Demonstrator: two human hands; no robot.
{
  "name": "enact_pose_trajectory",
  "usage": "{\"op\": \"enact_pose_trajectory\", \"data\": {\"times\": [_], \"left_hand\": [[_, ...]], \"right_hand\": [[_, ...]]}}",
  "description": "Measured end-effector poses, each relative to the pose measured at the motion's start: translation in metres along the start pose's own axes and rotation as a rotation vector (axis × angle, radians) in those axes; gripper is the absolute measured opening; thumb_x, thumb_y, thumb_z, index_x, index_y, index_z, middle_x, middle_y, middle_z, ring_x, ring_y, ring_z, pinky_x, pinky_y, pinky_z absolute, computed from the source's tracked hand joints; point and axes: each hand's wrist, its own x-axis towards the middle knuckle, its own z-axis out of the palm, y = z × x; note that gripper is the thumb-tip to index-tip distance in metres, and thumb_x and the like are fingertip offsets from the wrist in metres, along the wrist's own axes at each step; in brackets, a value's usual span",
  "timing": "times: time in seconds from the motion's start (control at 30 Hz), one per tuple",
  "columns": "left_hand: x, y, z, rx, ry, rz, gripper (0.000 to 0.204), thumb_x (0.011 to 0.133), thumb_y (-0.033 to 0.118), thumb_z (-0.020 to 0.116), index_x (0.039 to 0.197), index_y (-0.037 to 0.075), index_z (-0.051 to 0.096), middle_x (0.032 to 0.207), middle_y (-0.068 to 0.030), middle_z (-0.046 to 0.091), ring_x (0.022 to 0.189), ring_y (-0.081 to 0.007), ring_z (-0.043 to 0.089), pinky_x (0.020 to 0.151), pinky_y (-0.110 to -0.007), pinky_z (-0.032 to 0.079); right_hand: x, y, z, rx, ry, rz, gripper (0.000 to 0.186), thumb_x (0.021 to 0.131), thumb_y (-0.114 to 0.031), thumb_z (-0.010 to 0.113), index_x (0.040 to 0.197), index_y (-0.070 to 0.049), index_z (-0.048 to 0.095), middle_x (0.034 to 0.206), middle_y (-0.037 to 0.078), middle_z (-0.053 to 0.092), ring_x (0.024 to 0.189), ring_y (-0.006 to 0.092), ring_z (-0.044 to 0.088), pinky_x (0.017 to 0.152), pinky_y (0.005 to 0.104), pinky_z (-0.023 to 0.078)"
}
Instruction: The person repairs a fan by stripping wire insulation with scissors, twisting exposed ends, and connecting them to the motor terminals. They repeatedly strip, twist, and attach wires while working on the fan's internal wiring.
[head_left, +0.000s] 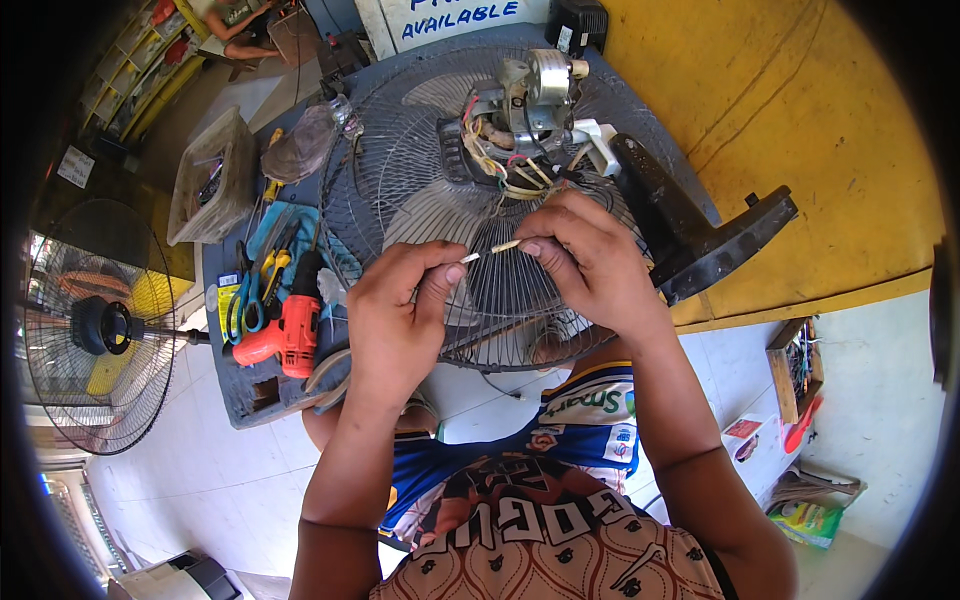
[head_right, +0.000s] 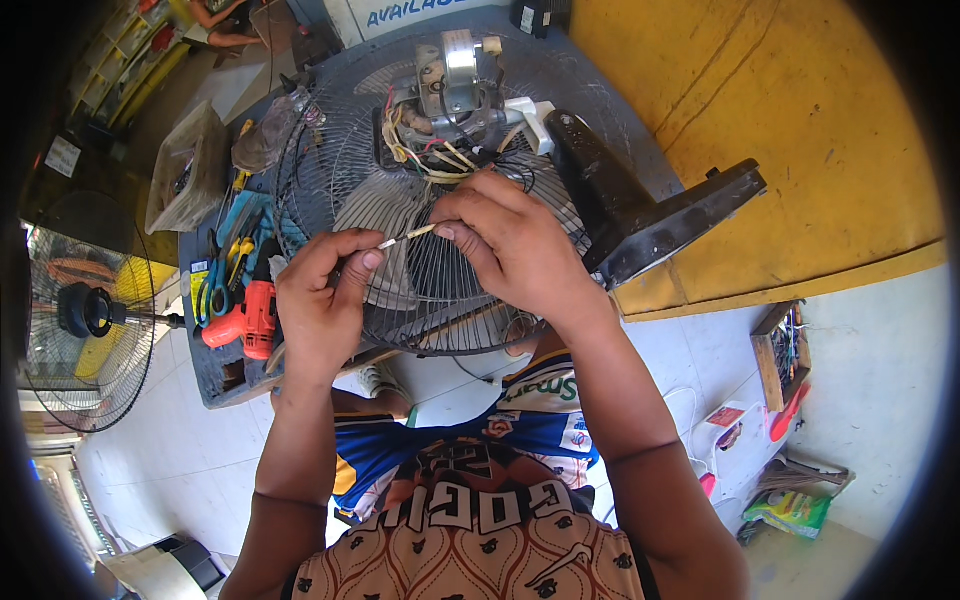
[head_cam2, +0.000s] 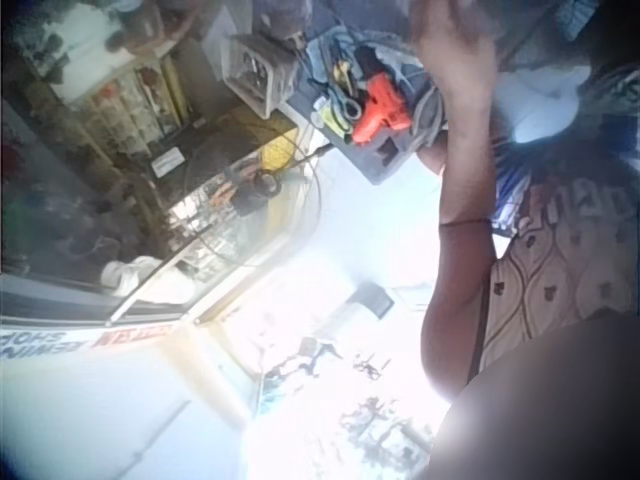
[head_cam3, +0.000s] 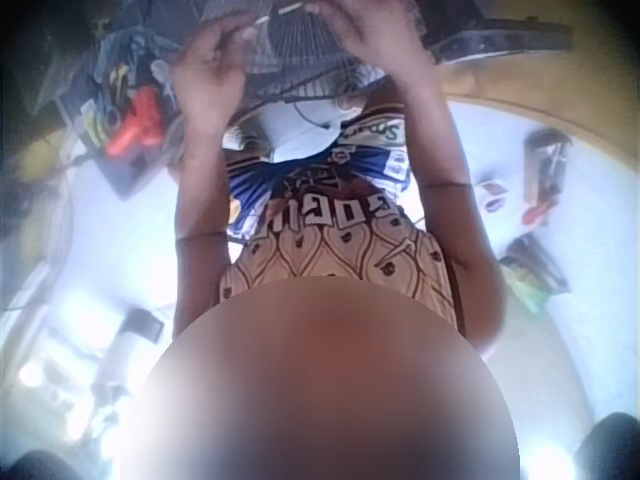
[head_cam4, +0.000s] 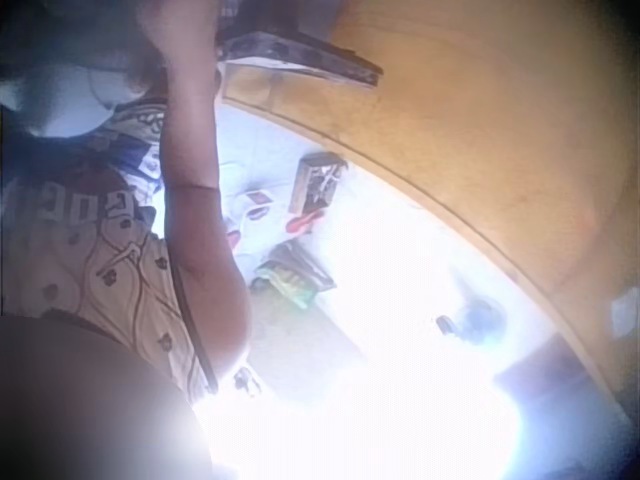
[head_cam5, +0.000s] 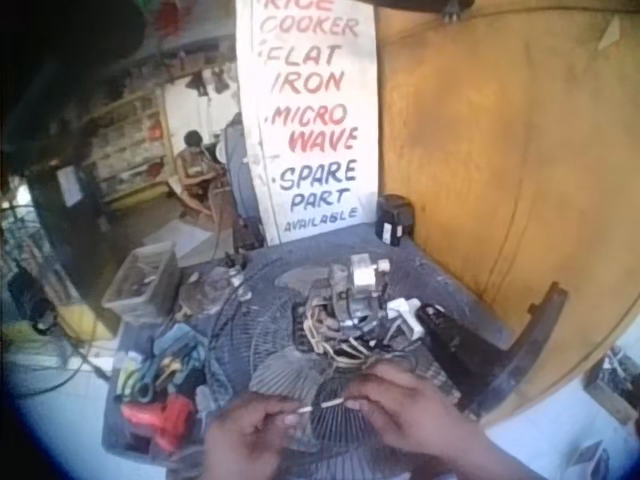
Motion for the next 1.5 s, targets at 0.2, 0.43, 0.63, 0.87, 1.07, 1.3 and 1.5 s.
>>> {"op": "enact_pose_trajectory", "data": {"times": [0.2,0.43,0.63,0.87,1.07,1.3,1.5], "left_hand": [[0.003,0.006,-0.007,0.058,-0.025,-0.007,0.012,0.094,0.000,0.076,0.106,0.003,0.078,0.096,-0.0117,0.077,0.084,-0.0274,0.072,0.080,-0.036,0.057],[0.005,-0.027,-0.037,0.055,0.134,-0.043,0.010,0.099,0.001,0.074,0.109,0.001,0.075,0.100,-0.0088,0.075,0.090,-0.0183,0.069,0.081,-0.031,0.054],[0.013,-0.069,-0.087,0.153,0.351,-0.141,0.017,0.101,0.000,0.068,0.117,0.000,0.073,0.107,-0.0083,0.071,0.101,-0.0183,0.067,0.090,-0.033,0.053],[0.003,-0.051,-0.066,0.529,0.274,0.057,0.031,0.093,0.009,0.077,0.122,0.004,0.072,0.125,-0.0165,0.070,0.119,-0.0352,0.064,0.104,-0.046,0.050],[0.009,0.011,0.010,0.075,-0.185,0.206,0.049,0.091,0.015,0.083,0.137,0.004,0.068,0.127,-0.0151,0.073,0.117,-0.0340,0.069,0.102,-0.042,0.054],[0.019,0.011,0.007,0.057,-0.247,0.088,0.019,0.091,0.013,0.083,0.105,0.002,0.076,0.093,-0.0107,0.073,0.087,-0.0294,0.070,0.076,-0.040,0.053],[0.014,-0.004,-0.027,0.199,-0.227,0.200,0.014,0.089,0.011,0.080,0.098,0.003,0.073,0.087,-0.0116,0.069,0.082,-0.0337,0.066,0.073,-0.045,0.054]], "right_hand": [[-0.002,0.001,-0.001,0.005,-0.002,0.008,0.012,0.096,-0.005,0.073,0.107,-0.004,0.072,0.101,0.012,0.066,0.091,0.0340,0.068,0.079,0.0425,0.056],[-0.002,0.008,-0.008,0.013,0.059,0.034,0.013,0.096,-0.004,0.074,0.109,-0.005,0.072,0.103,0.011,0.067,0.092,0.0321,0.069,0.080,0.0412,0.057],[-0.004,0.009,0.001,0.029,0.091,-0.018,0.017,0.095,-0.009,0.079,0.111,-0.006,0.076,0.101,0.010,0.069,0.091,0.0271,0.070,0.081,0.0374,0.056],[-0.006,0.008,0.001,0.021,0.070,-0.037,0.018,0.091,-0.011,0.083,0.108,-0.007,0.081,0.090,0.007,0.061,0.084,0.0228,0.063,0.075,0.0351,0.051],[-0.005,0.005,-0.002,-0.012,0.040,0.022,0.021,0.089,-0.014,0.085,0.110,-0.011,0.083,0.092,0.005,0.059,0.081,0.0207,0.063,0.072,0.0353,0.052],[-0.005,0.005,-0.002,-0.006,0.044,-0.004,0.019,0.087,-0.014,0.086,0.104,-0.008,0.082,0.092,0.006,0.063,0.084,0.0220,0.065,0.073,0.0355,0.053],[-0.004,0.006,-0.005,0.084,0.096,0.094,0.015,0.088,-0.011,0.085,0.100,-0.006,0.080,0.089,0.007,0.064,0.083,0.0225,0.066,0.074,0.0353,0.053]]}}
